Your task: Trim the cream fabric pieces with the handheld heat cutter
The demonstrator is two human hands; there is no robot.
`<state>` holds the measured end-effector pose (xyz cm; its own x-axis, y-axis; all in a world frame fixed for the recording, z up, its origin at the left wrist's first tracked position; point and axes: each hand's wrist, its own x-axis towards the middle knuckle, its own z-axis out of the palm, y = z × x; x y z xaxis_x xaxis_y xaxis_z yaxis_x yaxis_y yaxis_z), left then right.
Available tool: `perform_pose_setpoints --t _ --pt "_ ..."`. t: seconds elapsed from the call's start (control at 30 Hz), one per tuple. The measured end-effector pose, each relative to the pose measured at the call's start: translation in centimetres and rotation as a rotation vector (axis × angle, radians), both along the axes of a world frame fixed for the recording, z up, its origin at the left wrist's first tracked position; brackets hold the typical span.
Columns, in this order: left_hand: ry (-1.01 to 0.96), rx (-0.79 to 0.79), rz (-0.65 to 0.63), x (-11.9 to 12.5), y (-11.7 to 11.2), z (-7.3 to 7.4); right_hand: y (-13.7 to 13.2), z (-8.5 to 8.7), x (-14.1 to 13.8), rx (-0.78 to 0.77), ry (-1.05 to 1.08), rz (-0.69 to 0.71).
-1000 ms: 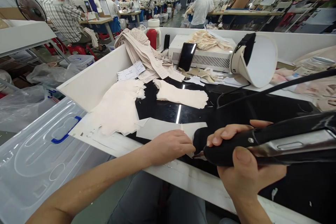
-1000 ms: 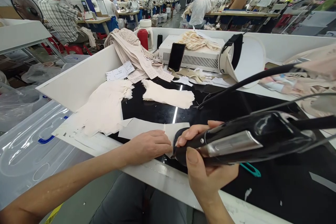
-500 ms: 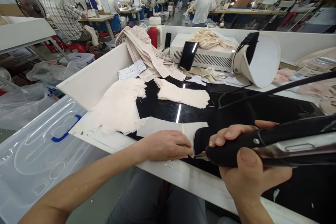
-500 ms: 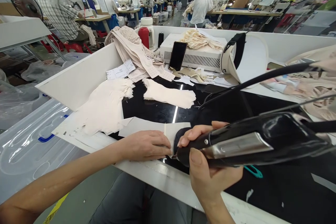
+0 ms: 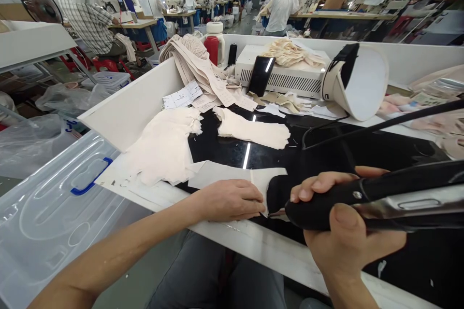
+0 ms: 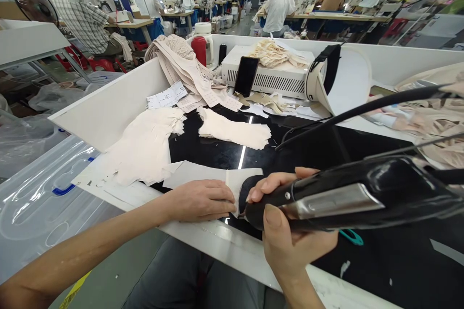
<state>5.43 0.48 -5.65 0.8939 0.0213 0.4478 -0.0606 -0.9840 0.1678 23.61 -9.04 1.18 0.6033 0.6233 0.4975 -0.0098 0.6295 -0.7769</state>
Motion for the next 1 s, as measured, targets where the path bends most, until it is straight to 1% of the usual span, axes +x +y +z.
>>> perform_pose_setpoints --t 0.2,0.43,0.63,0.87,1.0 --pt "-0.035 0.013 -0.009 0.07 0.05 -0.28 0.11 -0.03 0.01 0.015 0.0 -0.007" --pt "-0.053 0.004 -0.01 0.16 -0.08 -0.15 0.06 0.07 0.18 0.001 0.037 0.012" --pt "-0.032 0.005 0.007 -0.09 -0.25 -0.12 0.52 0.4 0.31 0.006 0.066 -0.047" --pt "-0.006 -0.008 0.014 -0.09 -0.3 -0.04 0.77 -0.01 0.1 0.026 0.061 0.006" --pt "-0.018 -0.013 0.013 -0.15 -0.29 -0.07 0.7 -0.17 0.02 0.037 0.056 -0.001"
